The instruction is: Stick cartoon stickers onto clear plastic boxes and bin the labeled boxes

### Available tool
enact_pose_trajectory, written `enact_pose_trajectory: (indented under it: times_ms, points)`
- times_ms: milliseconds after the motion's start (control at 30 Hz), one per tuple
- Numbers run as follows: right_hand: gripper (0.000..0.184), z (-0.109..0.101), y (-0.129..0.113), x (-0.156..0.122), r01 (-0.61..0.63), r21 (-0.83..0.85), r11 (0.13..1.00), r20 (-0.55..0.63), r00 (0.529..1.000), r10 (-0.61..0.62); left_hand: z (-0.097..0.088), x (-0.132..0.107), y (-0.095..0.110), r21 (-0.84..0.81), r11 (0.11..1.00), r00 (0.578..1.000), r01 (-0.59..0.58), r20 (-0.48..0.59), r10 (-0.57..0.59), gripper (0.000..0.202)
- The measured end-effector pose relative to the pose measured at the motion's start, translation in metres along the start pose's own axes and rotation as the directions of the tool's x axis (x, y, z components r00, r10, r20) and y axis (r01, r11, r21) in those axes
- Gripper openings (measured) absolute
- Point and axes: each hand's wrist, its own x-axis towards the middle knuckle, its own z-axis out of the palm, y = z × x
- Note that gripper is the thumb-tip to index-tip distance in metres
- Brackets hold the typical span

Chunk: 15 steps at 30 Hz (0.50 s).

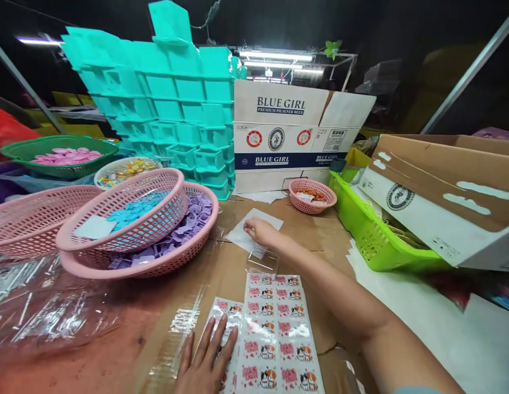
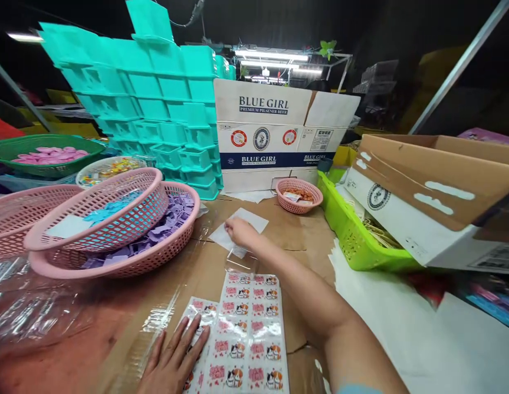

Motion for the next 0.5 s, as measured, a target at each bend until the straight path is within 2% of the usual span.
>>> enact_pose_trajectory:
  times_ms: [67, 167, 267, 367, 433, 500]
  points:
    - [0.025, 0.006, -0.005, -0.048, 0.076, 0.037, 0.996, 0.064, 0.995, -0.078, -0.010, 0.008, 0.012, 0.004, 1.000, 0.999, -0.024, -0.029, 0.024, 0.085]
    - [0.048, 0.012, -0.011, -0.102, 0.137, 0.132, 0.982, 0.094, 0.984, -0.150, -0.028, 0.018, 0.035, -0.024, 1.000, 0.999, 0.002, 0.053, -0.001, 0.085]
    - [0.064, 0.012, -0.014, -0.131, 0.162, 0.184, 0.969, 0.083, 0.980, -0.180, -0.043, 0.025, 0.054, -0.092, 0.992, 0.978, 0.090, 0.197, -0.070, 0.083]
    - [0.082, 0.011, -0.018, -0.156, 0.183, 0.119, 0.976, 0.183, 0.962, -0.203, -0.051, 0.028, 0.061, -0.144, 0.978, 0.947, 0.152, 0.304, -0.102, 0.086]
    - [0.084, 0.012, -0.018, -0.178, 0.176, 0.053, 0.983, 0.222, 0.958, -0.183, -0.054, 0.028, 0.061, -0.157, 0.972, 0.932, 0.174, 0.345, -0.111, 0.087]
    - [0.073, 0.012, -0.014, -0.201, 0.152, -0.004, 0.988, 0.199, 0.969, -0.148, -0.056, 0.029, 0.062, -0.160, 0.969, 0.921, 0.189, 0.371, -0.118, 0.087]
